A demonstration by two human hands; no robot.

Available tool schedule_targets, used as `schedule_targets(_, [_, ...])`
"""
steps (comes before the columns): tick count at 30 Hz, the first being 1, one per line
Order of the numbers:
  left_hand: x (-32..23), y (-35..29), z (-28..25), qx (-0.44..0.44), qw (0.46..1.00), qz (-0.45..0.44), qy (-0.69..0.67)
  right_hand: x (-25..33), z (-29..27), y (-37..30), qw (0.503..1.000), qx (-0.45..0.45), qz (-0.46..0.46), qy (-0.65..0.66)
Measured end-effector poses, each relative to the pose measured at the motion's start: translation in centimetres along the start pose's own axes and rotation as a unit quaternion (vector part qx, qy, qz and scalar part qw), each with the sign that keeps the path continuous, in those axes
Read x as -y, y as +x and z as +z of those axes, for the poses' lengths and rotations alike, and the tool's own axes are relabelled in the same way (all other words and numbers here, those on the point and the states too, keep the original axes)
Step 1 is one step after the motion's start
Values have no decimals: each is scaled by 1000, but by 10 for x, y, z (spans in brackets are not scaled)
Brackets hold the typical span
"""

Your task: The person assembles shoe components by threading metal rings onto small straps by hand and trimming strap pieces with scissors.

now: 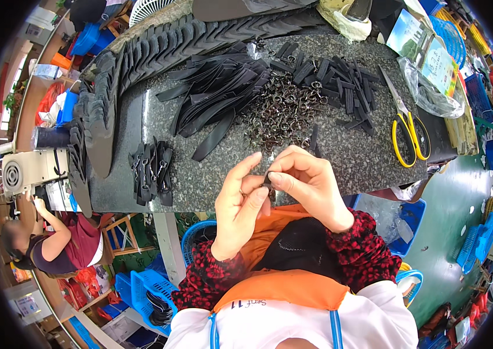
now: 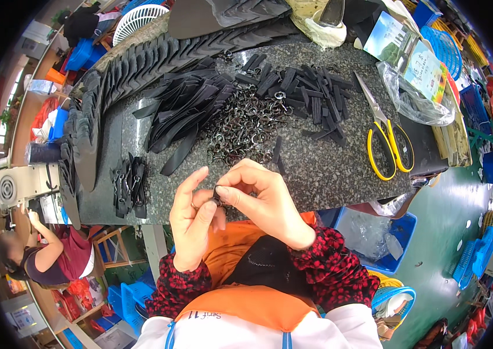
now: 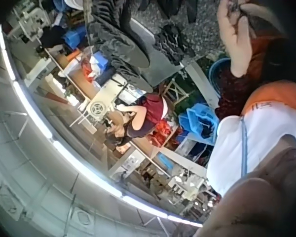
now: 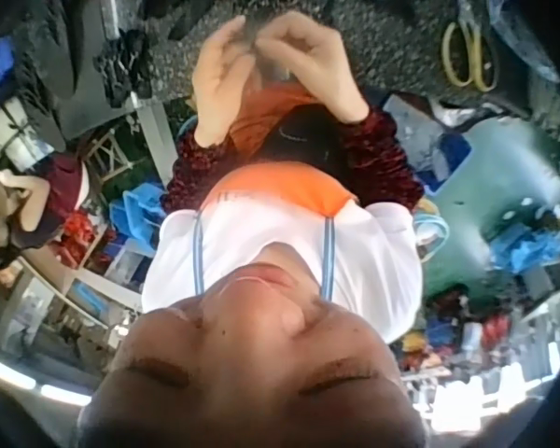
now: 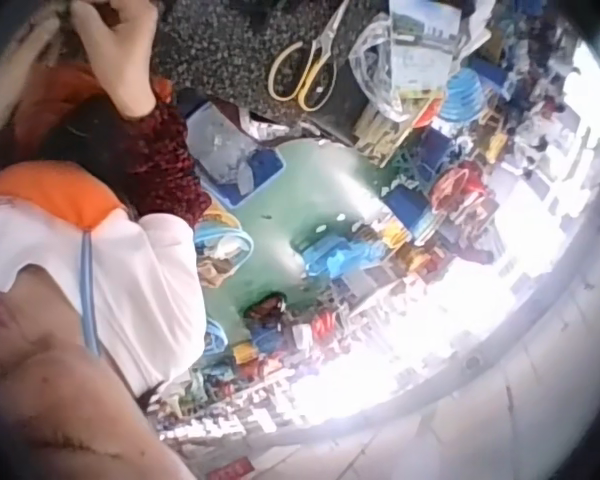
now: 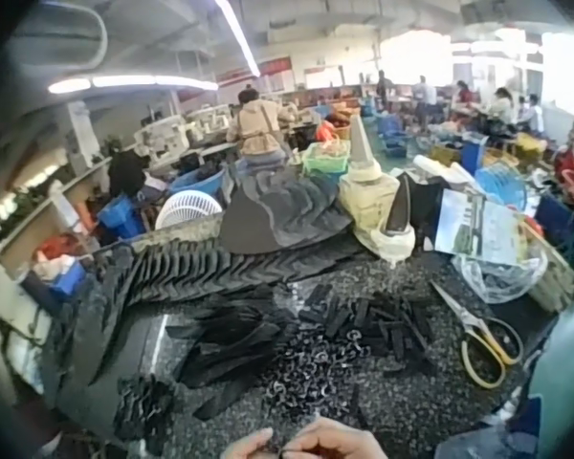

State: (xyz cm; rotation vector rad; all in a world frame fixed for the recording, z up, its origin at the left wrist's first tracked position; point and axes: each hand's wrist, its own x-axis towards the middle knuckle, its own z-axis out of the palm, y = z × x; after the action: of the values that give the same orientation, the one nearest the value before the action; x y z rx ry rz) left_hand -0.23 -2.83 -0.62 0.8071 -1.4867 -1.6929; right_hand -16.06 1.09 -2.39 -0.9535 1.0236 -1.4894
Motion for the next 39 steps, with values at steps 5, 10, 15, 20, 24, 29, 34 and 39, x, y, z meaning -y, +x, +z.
schedule_targets(5, [2,2,3,-22,996,-37,-79,5,4,0,994,-29,-46,-100])
schedule_targets(10, [2,3,6,-30,996,-37,-73,7,-2,-1,987,-37,-77,-133])
schedule_targets(15, [2,3,6,-31,999,-12,-12,12,3,1,974,-47,-118,-185])
schedule_targets(20, [3,13,1,-53,953,126,269,15,3,-1,902,-102,-242,-342])
schedule_targets(24, [5,45,-38,-138,727,154,655,18,-7,-2,900,-113,-243,-345])
schedule_targets(29, [2,50,-72,-115,687,55,715,22,-6,-2,903,-93,-252,-335])
schedule_targets(34, [-6,45,-65,-216,808,175,519,21,-8,-5,937,-38,-209,-278])
schedule_targets(39, [-2,39,-39,-225,940,149,210,21,-5,-7,944,-7,-182,-276])
